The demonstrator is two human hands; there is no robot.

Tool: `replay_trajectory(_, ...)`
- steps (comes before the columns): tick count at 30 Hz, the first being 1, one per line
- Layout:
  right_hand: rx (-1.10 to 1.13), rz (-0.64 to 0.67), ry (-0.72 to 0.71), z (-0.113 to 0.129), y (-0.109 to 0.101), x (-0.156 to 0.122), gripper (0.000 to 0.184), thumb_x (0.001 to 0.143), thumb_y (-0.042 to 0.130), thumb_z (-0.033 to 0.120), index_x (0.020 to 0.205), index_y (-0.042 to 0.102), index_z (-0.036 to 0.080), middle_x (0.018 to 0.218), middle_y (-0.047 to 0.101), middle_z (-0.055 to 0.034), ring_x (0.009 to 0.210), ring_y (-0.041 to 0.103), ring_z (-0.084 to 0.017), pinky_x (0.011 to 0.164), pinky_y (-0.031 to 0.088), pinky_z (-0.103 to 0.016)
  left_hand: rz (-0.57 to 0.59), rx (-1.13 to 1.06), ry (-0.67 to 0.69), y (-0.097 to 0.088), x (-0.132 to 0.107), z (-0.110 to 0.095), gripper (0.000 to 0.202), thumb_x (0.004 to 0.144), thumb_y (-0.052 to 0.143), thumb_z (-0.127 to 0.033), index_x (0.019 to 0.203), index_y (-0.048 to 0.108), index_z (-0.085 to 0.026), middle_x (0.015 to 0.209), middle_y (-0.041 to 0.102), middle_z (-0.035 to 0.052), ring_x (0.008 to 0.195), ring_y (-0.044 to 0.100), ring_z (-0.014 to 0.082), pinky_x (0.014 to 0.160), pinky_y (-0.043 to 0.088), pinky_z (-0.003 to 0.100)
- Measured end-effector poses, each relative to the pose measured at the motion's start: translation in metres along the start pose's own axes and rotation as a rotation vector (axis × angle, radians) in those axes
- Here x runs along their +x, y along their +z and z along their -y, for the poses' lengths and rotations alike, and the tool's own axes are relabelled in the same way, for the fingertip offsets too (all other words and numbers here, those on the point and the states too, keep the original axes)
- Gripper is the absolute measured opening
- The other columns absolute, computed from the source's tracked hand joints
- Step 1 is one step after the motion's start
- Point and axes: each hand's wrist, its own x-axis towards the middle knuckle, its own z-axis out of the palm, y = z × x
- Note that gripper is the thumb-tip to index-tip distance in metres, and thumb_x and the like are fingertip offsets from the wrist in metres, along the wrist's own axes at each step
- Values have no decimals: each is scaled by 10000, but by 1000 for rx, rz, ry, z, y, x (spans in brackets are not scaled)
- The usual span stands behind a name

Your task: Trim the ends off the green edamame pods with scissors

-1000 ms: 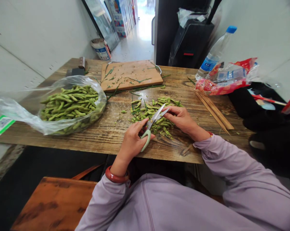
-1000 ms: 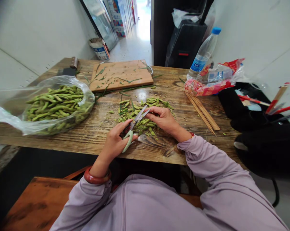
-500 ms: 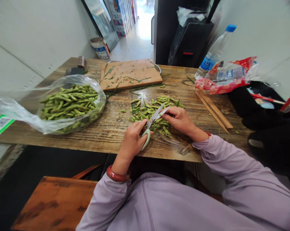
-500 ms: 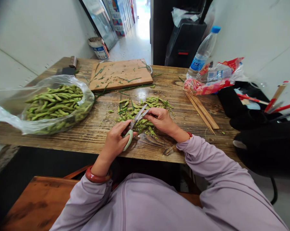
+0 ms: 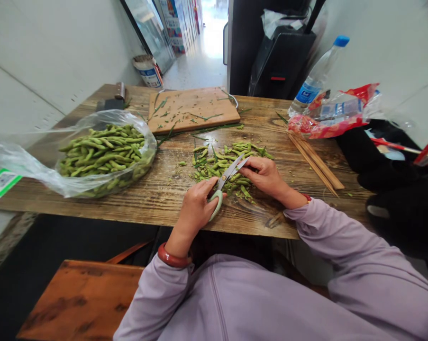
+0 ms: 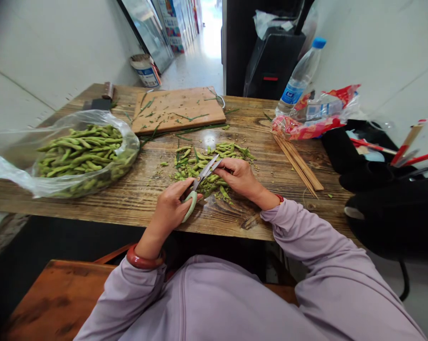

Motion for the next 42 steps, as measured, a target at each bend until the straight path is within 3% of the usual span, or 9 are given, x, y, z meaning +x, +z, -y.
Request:
replay_trajectory(7, -27, 16, 1, 1, 2, -1, 176, 923, 636, 305, 856, 766, 207, 847, 757, -40, 792, 680, -176, 760, 503, -294, 18, -1, -26, 0, 0, -2, 373, 914, 661, -339, 1245, 704, -173, 1093, 779, 110, 974, 719, 247, 887, 559, 335)
replay_trajectory(11, 37, 13, 162, -1, 1, 2, 129, 860, 656, 277, 891, 741, 186, 849, 748, -47, 797, 669, -178, 783, 495, -305, -80, -77, -80, -1, 2, -1, 379, 900, 682, -330, 1236, 709, -156, 1149, 778, 121, 1017, 727, 232, 917, 556, 315)
replay_trajectory(16, 483, 5, 485, 0, -11, 9, 245, 844, 616, 323, 1050, 614, 189, 730, 653, 24, 523, 459, -88, 485, 328, -215, -178, -77, -176, -1, 2, 1, 395, 848, 734, -277, 1226, 719, -164, 1207, 771, 109, 1056, 728, 223, 960, 553, 315)
replay_trajectory(20, 688, 97, 593, 2, -19, 10, 253, 884, 588, 459, 861, 531, 214, 531, 425, 95, 413, 284, -69, 406, 177, -203, -175, -79, -155, -1, 1, 1, 402, 833, 748, -240, 1224, 723, -153, 1206, 772, 114, 1064, 731, 227, 957, 562, 313)
replay_trajectory(23, 530, 207, 532, 0, -20, 9, 276, 943, 521, 448, 798, 528, 213, 477, 368, 99, 400, 275, -78, 426, 235, -217, -173, -87, -163, -2, 1, 1, 411, 825, 762, -239, 1228, 723, -164, 1214, 769, 113, 1074, 731, 234, 962, 569, 326)
replay_trajectory(27, 83, 260, 295, -7, -16, 7, 191, 935, 502, 251, 920, 675, 172, 626, 602, 13, 545, 506, -122, 579, 394, -258, -159, -82, -154, -3, 2, 1, 428, 818, 782, -259, 1232, 724, -165, 1225, 765, 114, 1092, 726, 240, 987, 564, 340)
replay_trajectory(31, -214, 289, 61, -13, -12, 2, 190, 932, 556, 225, 976, 735, 179, 920, 738, -68, 839, 648, -183, 786, 454, -297, -148, -84, -146, -3, 2, 0, 424, 831, 773, -275, 1235, 720, -158, 1207, 770, 114, 1071, 729, 230, 969, 563, 322)
replay_trajectory(37, -402, 347, 43, -11, -16, 0, 75, 894, 662, 229, 920, 723, 193, 879, 675, -65, 782, 591, -188, 706, 405, -296, -135, -93, -158, -4, 1, -1, 412, 852, 745, -299, 1240, 714, -165, 1222, 762, 114, 1084, 717, 231, 983, 549, 327)
replay_trajectory(42, -310, 228, 28, -14, -15, 2, 49, 884, 623, 212, 898, 664, 190, 902, 676, -70, 820, 588, -194, 757, 439, -309, -122, -85, -189, -3, 1, -1, 425, 837, 754, -312, 1238, 713, -178, 1215, 763, 109, 1059, 714, 228, 972, 548, 335)
